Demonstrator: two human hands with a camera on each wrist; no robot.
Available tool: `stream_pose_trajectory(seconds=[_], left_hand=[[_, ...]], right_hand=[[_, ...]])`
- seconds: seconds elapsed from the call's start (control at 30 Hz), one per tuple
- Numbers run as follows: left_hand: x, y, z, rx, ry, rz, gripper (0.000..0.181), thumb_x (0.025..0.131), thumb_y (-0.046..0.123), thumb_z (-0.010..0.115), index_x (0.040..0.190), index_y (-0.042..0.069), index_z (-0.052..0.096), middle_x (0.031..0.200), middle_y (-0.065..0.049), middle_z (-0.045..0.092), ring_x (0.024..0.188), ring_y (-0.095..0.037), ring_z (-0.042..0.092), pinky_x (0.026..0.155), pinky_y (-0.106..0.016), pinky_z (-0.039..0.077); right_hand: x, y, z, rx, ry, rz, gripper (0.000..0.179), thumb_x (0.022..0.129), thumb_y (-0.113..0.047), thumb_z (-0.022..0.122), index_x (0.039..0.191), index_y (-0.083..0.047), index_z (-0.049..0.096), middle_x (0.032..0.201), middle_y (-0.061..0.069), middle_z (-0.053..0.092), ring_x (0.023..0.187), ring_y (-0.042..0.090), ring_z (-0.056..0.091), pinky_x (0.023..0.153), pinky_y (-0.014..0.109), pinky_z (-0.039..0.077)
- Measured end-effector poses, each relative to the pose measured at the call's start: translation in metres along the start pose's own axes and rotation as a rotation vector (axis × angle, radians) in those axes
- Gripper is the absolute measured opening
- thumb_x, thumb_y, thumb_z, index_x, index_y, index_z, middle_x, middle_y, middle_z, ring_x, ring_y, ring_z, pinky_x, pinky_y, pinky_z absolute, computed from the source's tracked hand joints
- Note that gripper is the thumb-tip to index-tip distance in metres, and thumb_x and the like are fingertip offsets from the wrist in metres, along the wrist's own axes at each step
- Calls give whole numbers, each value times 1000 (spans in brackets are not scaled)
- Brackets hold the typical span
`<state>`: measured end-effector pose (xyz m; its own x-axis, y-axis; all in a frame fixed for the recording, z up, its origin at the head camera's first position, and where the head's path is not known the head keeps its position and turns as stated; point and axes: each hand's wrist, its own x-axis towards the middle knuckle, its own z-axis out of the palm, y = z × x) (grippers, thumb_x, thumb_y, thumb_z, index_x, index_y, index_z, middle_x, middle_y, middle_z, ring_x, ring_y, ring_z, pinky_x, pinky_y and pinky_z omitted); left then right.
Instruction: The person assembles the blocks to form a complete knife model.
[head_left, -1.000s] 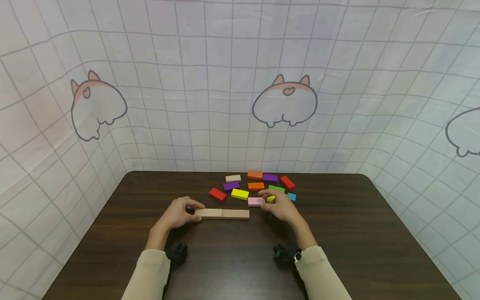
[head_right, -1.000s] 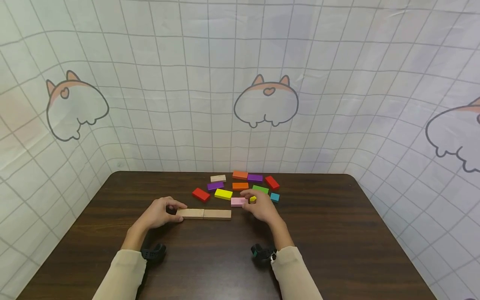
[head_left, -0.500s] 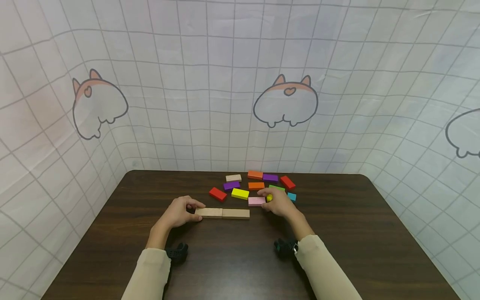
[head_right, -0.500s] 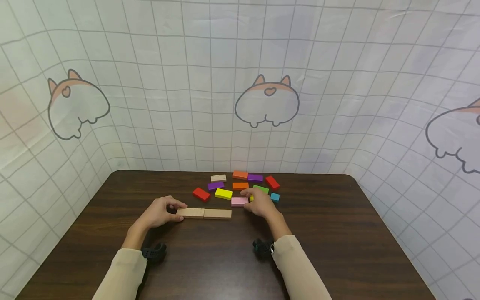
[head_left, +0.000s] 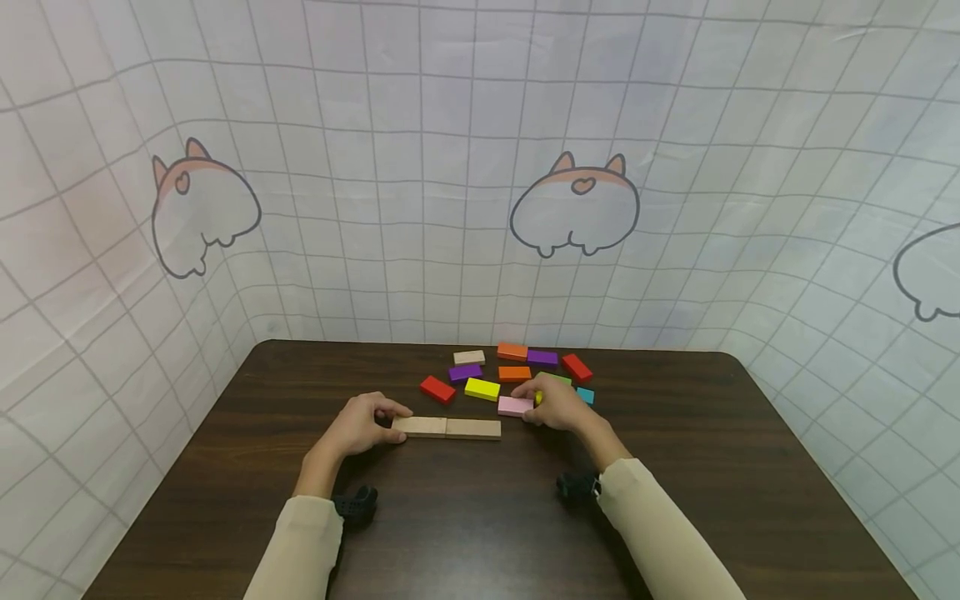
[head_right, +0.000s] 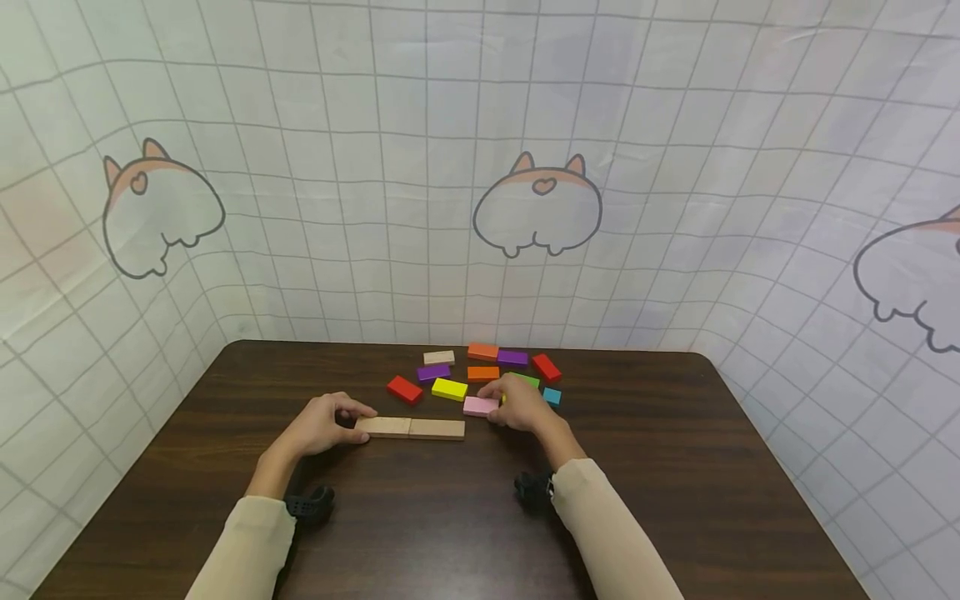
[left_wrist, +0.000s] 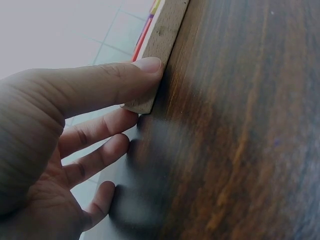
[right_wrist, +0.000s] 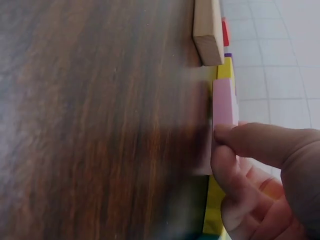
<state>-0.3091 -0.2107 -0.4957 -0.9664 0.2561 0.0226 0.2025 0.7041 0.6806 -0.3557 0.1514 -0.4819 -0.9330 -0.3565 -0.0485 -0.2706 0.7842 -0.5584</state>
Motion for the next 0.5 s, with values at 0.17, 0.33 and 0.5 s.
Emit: stream_pose_trajectory(seconds=[0.17, 0.33, 0.5], left_hand=[[0, 0, 0, 8, -3, -1, 29, 80, 17, 89, 108, 20, 81, 99, -2, 65, 89, -19, 53, 79, -35, 45], [0, 1, 0, 9, -5, 0, 29, 80, 17, 88, 108, 20, 81, 99, -1, 65, 89, -18, 53, 79, -35, 46], [0, 1, 0, 7, -5, -3, 29, 80, 17, 88, 108, 20, 81, 99, -1, 65, 89, -19, 53, 79, -35, 46]], right_hand=[[-9, 4, -5, 33, -14, -40, 32, 87, -8, 80, 118, -17, 77, 110, 5, 63, 93, 21, 53, 86, 42, 52], [-20, 7, -10, 86, -44, -111, 31, 86, -4, 79, 116, -14, 77, 105, 7, 59, 77, 19, 51, 66, 31, 48], [-28, 11, -10, 87, -86, -118, 31, 87, -5, 78, 117, -15, 76, 98, 5, 60, 66, 17, 52, 59, 30, 47]])
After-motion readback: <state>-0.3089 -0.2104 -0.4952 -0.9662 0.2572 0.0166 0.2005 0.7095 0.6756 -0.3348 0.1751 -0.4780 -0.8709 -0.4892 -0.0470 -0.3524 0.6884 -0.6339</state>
